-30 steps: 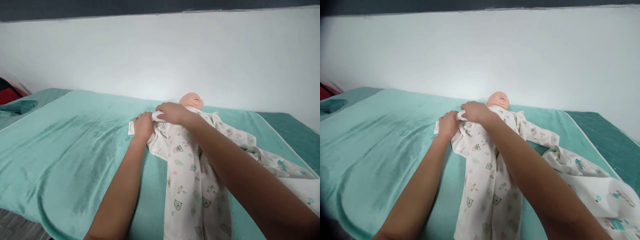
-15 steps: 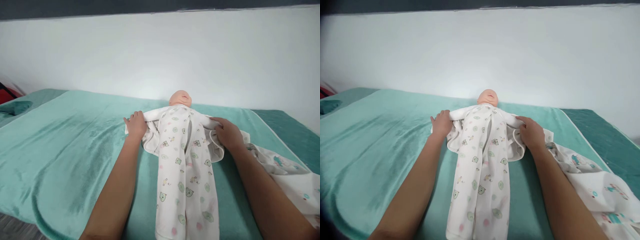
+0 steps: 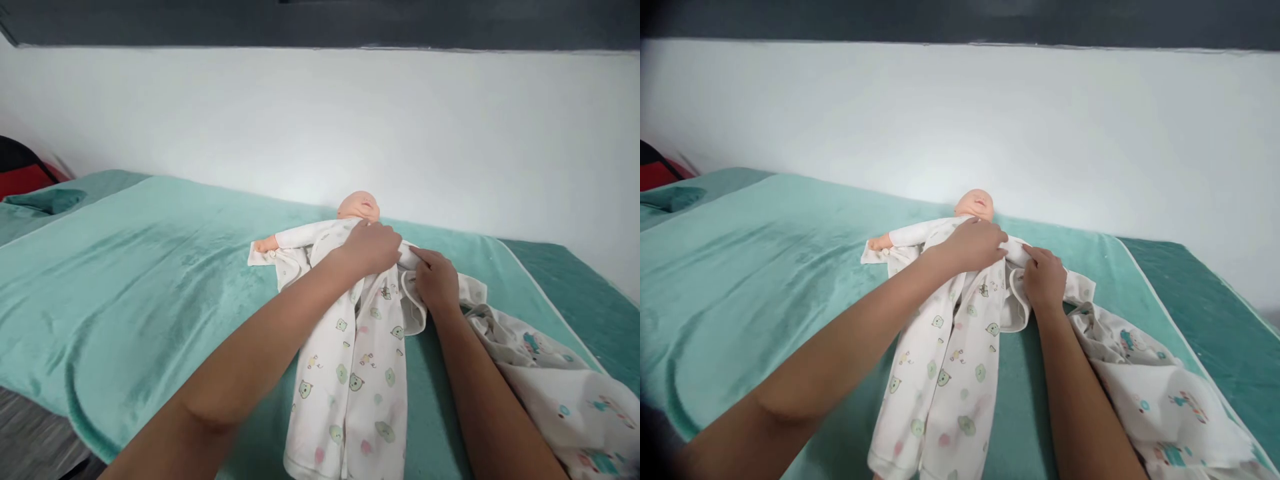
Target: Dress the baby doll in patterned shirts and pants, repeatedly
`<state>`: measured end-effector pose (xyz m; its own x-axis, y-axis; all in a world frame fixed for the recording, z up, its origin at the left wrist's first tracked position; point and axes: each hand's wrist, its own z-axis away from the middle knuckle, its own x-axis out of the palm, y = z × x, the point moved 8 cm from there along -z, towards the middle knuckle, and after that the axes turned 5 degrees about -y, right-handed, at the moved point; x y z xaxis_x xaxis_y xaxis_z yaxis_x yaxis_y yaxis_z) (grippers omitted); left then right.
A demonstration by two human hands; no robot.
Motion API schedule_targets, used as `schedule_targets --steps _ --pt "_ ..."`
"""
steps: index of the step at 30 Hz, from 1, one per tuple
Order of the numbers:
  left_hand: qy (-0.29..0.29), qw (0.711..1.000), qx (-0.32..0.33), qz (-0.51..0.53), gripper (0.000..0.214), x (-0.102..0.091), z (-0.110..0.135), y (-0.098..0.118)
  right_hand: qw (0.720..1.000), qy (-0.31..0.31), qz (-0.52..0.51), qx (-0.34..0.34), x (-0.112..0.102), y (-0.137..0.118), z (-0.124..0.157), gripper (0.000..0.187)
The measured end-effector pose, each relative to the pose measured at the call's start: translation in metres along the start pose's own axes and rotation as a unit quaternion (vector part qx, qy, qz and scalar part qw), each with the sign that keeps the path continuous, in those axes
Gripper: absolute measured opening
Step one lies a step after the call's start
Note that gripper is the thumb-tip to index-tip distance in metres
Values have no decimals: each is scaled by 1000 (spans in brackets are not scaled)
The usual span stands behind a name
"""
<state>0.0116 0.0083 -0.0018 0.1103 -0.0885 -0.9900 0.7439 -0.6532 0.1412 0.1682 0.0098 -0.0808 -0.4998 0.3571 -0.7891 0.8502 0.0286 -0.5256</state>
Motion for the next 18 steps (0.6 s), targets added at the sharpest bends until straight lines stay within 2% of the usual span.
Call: schedule_targets --steps 3,8,12,18 --pt "-110 993 -19 -46 28 16 -35 15 1000 3 -2 0 -2 -3 0 57" --pt "-154 984 -54 -71 37 37 -71 18 1000 -21 17 11 -3 -3 -2 56" --pt "-167 980 -79 -80 38 40 -76 5 998 -33 -28 53 -5 9 -6 54" --pt "-117 984 -86 -105 43 14 -58 -13 987 -30 -120 106 -7 32 -9 49"
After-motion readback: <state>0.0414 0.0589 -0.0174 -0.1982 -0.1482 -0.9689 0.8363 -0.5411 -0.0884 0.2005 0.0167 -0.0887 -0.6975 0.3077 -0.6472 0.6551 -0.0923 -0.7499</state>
